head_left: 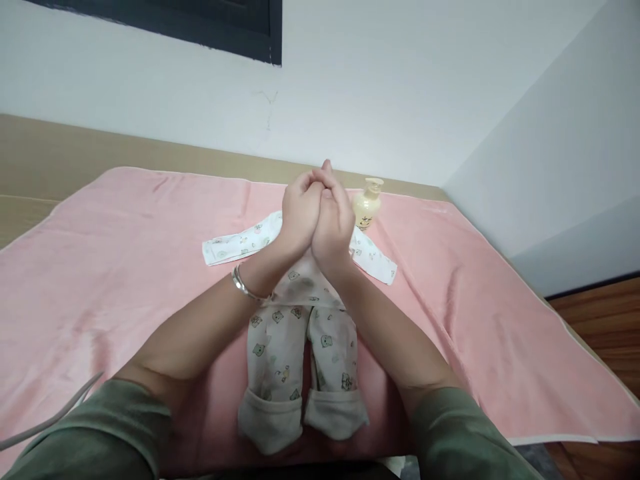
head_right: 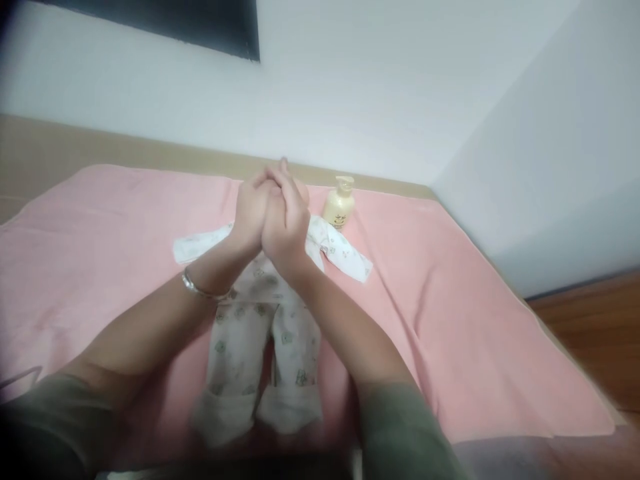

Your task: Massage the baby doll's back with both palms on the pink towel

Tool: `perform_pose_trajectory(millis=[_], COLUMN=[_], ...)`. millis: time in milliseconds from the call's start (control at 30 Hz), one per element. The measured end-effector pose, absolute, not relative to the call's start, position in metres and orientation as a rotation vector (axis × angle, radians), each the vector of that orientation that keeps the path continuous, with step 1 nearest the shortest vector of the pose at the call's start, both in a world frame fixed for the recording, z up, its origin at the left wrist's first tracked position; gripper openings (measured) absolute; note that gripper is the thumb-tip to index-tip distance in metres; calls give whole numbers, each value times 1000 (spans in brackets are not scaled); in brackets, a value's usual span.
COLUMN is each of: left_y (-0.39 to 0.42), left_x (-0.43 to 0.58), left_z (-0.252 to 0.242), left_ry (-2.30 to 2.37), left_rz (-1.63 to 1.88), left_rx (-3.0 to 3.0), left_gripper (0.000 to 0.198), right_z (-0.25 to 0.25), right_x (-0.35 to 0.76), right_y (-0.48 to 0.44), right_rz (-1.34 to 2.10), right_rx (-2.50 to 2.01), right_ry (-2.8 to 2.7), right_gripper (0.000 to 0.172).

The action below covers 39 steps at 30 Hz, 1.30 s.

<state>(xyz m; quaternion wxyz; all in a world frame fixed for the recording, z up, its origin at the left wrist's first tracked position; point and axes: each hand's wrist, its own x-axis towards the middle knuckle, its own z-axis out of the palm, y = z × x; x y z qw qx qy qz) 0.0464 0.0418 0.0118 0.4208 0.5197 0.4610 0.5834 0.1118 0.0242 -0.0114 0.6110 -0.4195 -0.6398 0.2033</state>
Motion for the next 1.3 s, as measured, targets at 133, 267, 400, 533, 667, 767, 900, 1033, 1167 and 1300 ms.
perform_pose_trajectory(millis=[133,267,400,533,667,767,900,1033,1167,1300], left_y=[83,97,98,98,99,98,97,95,90,83], left_x=[35,37,42,42,40,39,39,36,27,19], left_z=[-20,-51,-62,-66,-72,-75,-77,-82,-92,-100], left_ry=[1404,1580,1599,1595,1587,1568,1564,1495,1411,1419], left_rz=[1415,1323,1329,1349,1388,1418,1418,1430,1422,1403], left_rx=[1398,1455,1443,1444,1471,1489,1484,1479,1554,1697], left_gripper=[18,21,20,19,19,19,19,22,33,39], right_z=[-37,-45,-50,-53,-54,-55,-59,-64,-67,-69], right_x=[120,125,123,124,127,128,131,140,149,157], right_y=[55,63,63,62,61,60,59,59,56,52], right_rz=[389,369,344,381,374,355,356,334,264,228], right_rx=[-1221,-1559,-1649,-1619,-1545,-1518,-1488,-1405,-1349,-1382], right_ry=[-1681,-1808,-1762,-1740,-1846,-1907,-1894,-1971,-2122,-2198], right_gripper=[45,46,45,43,44,45,46,45,46,47])
